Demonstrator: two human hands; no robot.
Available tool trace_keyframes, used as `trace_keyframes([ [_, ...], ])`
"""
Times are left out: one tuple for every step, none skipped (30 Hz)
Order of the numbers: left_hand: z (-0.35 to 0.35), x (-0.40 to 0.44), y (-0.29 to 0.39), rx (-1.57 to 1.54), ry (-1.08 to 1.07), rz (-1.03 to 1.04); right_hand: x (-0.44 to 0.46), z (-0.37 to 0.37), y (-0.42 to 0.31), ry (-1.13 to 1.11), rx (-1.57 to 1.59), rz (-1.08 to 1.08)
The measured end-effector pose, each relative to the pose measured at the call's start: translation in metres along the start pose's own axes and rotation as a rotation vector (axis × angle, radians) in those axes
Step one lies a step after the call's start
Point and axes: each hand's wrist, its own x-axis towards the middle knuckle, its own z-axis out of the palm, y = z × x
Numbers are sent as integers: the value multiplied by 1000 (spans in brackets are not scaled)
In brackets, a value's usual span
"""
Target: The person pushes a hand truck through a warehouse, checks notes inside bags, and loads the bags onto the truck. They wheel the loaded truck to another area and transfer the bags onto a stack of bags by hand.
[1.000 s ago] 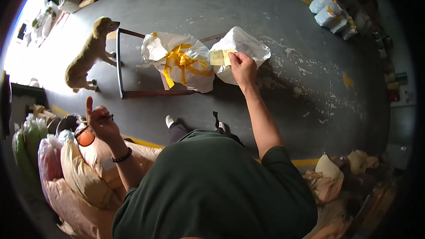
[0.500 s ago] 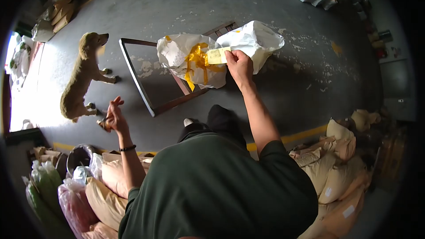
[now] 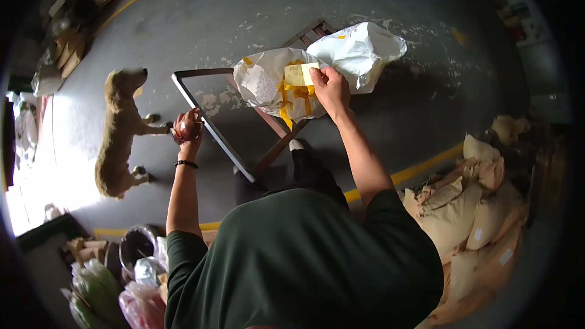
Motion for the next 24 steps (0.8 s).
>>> trace_keyframes([
  [10,8,-18,12,-8,96,-4,8,-3,17,-4,4],
  [18,19,-32,-25,14,152,-9,17,-8,39,-8,12],
  [26,27,-45,-8,-1,199,-15,26,-13,83,-51,12],
  [29,36,-49,5,-15,252,-22,33,-20,106,-69,20],
  [30,47,-53,-15,-2,346,-29,41,-27,131,-89,31],
  [29,57,-59,-35,5,449,-43,49,-37,161,-107,53],
  [27,65,-63,-35,-108,493,-54,55,-49,162,-109,90],
  [32,72,-70,-34,-114,552,-65,63,-54,191,-88,116],
  [37,76,-76,-31,-127,598,-75,72,-58,206,-67,143],
  [40,79,-83,-21,-142,639,-86,82,-61,214,-40,169],
  [43,82,-88,-48,-143,686,-96,93,-65,243,15,201],
  [56,86,-97,-39,-200,682,-106,100,-71,264,4,237],
  [57,90,-100,-33,-201,716,-117,106,-81,284,-7,276],
  [60,94,-99,-29,-200,749,-127,110,-91,305,-20,313],
  [63,102,-98,14,-280,757,-135,112,-99,312,-13,348],
  [67,108,-96,59,-363,764,-143,115,-102,305,-44,346],
  [69,111,-94,107,-446,769,-151,118,-101,297,-74,345],
  [77,113,-99,196,-383,858,-157,122,-96,290,-102,337],
  [99,117,-110,285,-308,941,-168,133,-82,289,-88,375],
  [129,118,-127,375,-230,1017,-178,143,-76,273,-22,413],
  [121,123,-119,300,-328,986,-188,149,-88,197,154,589],
  [94,128,-103,142,-488,894,-208,172,-63,185,135,581],
  [76,131,-93,26,-615,821,-228,191,-55,187,33,576],
  [66,132,-87,-43,-709,769,-242,206,-59,200,-252,496],
])
